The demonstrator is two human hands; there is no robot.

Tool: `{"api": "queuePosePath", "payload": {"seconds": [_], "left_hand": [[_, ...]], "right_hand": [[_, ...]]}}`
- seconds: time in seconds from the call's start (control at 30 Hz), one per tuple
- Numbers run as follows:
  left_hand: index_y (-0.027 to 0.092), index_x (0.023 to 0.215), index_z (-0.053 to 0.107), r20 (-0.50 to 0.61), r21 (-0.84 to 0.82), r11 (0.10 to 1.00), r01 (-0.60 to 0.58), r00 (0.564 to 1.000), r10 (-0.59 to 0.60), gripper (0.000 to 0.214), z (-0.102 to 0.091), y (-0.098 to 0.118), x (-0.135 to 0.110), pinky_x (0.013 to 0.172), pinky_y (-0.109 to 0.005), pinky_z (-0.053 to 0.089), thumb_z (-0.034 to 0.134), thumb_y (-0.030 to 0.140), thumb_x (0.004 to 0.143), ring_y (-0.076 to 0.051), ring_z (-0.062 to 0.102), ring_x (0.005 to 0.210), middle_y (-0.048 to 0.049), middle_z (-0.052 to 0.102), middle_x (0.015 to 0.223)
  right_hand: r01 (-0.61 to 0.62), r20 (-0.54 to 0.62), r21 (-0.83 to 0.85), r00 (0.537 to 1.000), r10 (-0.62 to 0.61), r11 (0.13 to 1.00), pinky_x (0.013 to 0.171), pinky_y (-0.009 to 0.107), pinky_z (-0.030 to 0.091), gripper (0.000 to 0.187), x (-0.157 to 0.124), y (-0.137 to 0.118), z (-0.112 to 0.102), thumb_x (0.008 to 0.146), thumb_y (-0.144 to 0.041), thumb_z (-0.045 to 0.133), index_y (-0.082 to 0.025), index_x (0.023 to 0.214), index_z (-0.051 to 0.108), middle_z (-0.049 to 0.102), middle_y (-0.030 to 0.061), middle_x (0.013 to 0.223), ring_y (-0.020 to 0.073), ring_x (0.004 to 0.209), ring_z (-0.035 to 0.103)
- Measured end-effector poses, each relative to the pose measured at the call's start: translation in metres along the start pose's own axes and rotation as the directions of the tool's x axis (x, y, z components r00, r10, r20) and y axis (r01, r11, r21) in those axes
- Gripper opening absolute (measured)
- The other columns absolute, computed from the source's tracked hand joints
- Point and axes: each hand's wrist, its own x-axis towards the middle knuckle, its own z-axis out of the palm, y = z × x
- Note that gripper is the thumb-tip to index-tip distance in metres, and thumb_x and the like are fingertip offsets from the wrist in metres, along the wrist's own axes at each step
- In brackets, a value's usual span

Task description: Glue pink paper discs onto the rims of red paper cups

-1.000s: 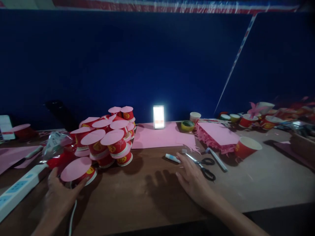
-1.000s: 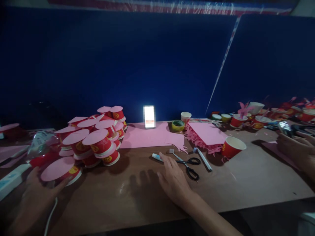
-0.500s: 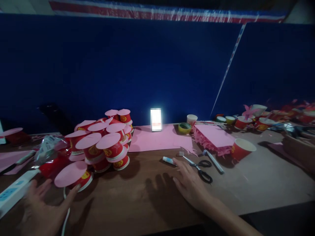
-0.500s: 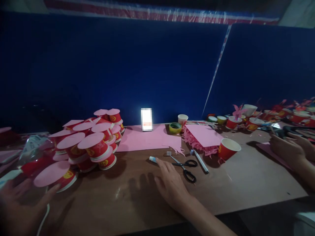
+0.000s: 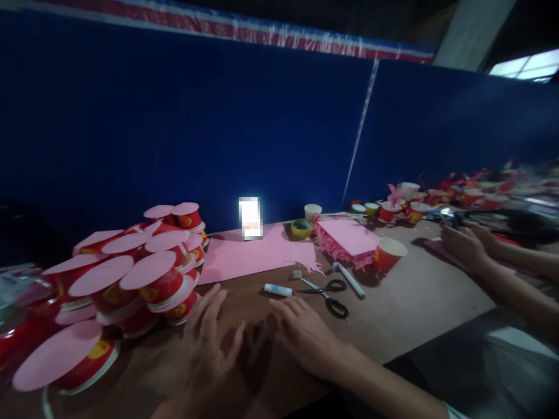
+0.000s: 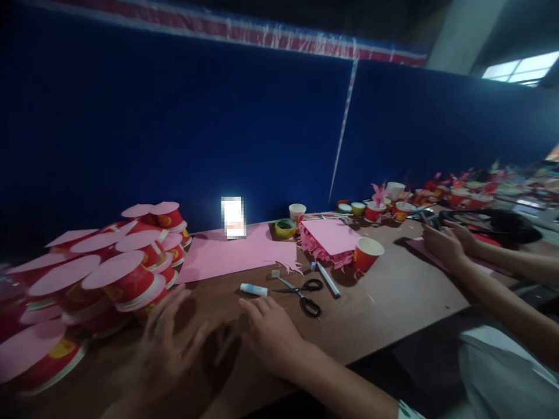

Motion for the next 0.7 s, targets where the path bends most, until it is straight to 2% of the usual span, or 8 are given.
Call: {"api": "queuePosePath", "payload": {"seconds": [0.13, 0.23, 0.37, 0.5, 0.6, 0.7], "left_hand": [[0.020, 0.135, 0.031, 0.084, -0.071, 0.996, -0.056, 0.995, 0.062, 0.058, 0.044, 0.007, 0.028, 0.100, -0.049, 0.040, 0.054, 0.026, 0.082, -0.029, 0.041, 0.124, -0.0140, 0.043, 0.133], [0.019, 0.135, 0.032, 0.074, -0.111, 0.993, -0.047, 0.996, 0.056, 0.056, 0.060, 0.001, 0.035, 0.100, -0.049, 0.040, 0.052, 0.028, 0.083, -0.029, 0.042, 0.124, -0.0143, 0.046, 0.130], [0.019, 0.134, 0.033, 0.177, -0.110, 0.985, 0.131, 0.978, -0.110, 0.056, 0.064, -0.008, 0.026, 0.097, -0.051, 0.042, 0.051, 0.034, 0.083, -0.030, 0.046, 0.119, -0.0150, 0.045, 0.133], [0.019, 0.132, 0.036, 0.223, -0.185, 0.960, 0.211, 0.960, -0.168, 0.056, 0.067, -0.017, 0.021, 0.091, -0.048, 0.047, 0.051, 0.039, 0.082, -0.028, 0.056, 0.109, -0.0151, 0.051, 0.125], [0.020, 0.127, 0.043, 0.248, -0.259, 0.918, 0.301, 0.939, -0.238, 0.049, 0.070, -0.028, 0.023, 0.086, -0.045, 0.050, 0.050, 0.041, 0.083, -0.026, 0.061, 0.100, -0.0117, 0.059, 0.114], [0.022, 0.119, 0.051, 0.261, -0.332, 0.840, 0.430, 0.897, -0.356, 0.042, 0.074, -0.039, 0.025, 0.082, -0.042, 0.052, 0.048, 0.044, 0.083, -0.025, 0.063, 0.096, -0.0095, 0.063, 0.108]], "right_hand": [[-0.057, -0.036, -0.066, 0.998, 0.055, 0.996, 0.101, 0.038, 0.040, 0.049, 0.001, 0.012, -0.014, 0.082, -0.015, 0.053, -0.016, 0.130, 0.045, 0.058, 0.0102, 0.120, 0.0228, 0.114, 0.050], [-0.095, -0.088, -0.151, 0.993, 0.082, 0.984, 0.102, 0.039, 0.038, 0.049, 0.008, 0.033, -0.031, 0.083, -0.015, 0.053, -0.014, 0.131, 0.044, 0.055, 0.0118, 0.123, 0.0227, 0.117, 0.048], [-0.148, -0.130, -0.257, 0.984, 0.118, 0.955, 0.097, 0.039, 0.042, 0.042, 0.025, 0.072, -0.054, 0.086, -0.020, 0.050, -0.012, 0.127, 0.046, 0.056, 0.0136, 0.121, 0.0244, 0.115, 0.050], [-0.201, -0.165, -0.319, 0.974, 0.154, 0.926, 0.093, 0.042, 0.043, 0.038, 0.042, 0.100, -0.063, 0.086, -0.020, 0.049, -0.009, 0.122, 0.049, 0.059, 0.0141, 0.114, 0.0282, 0.110, 0.053], [-0.152, -0.146, -0.307, 0.983, 0.111, 0.939, 0.089, 0.043, 0.045, 0.029, 0.054, 0.100, -0.064, 0.083, -0.018, 0.056, -0.012, 0.111, 0.057, 0.063, 0.0136, 0.105, 0.0284, 0.102, 0.056], [-0.024, -0.089, -0.248, 0.996, 0.001, 0.968, 0.085, 0.037, 0.048, 0.015, 0.062, 0.084, -0.056, 0.082, -0.018, 0.058, -0.015, 0.096, 0.063, 0.067, 0.0084, 0.092, 0.0229, 0.092, 0.060]]}}
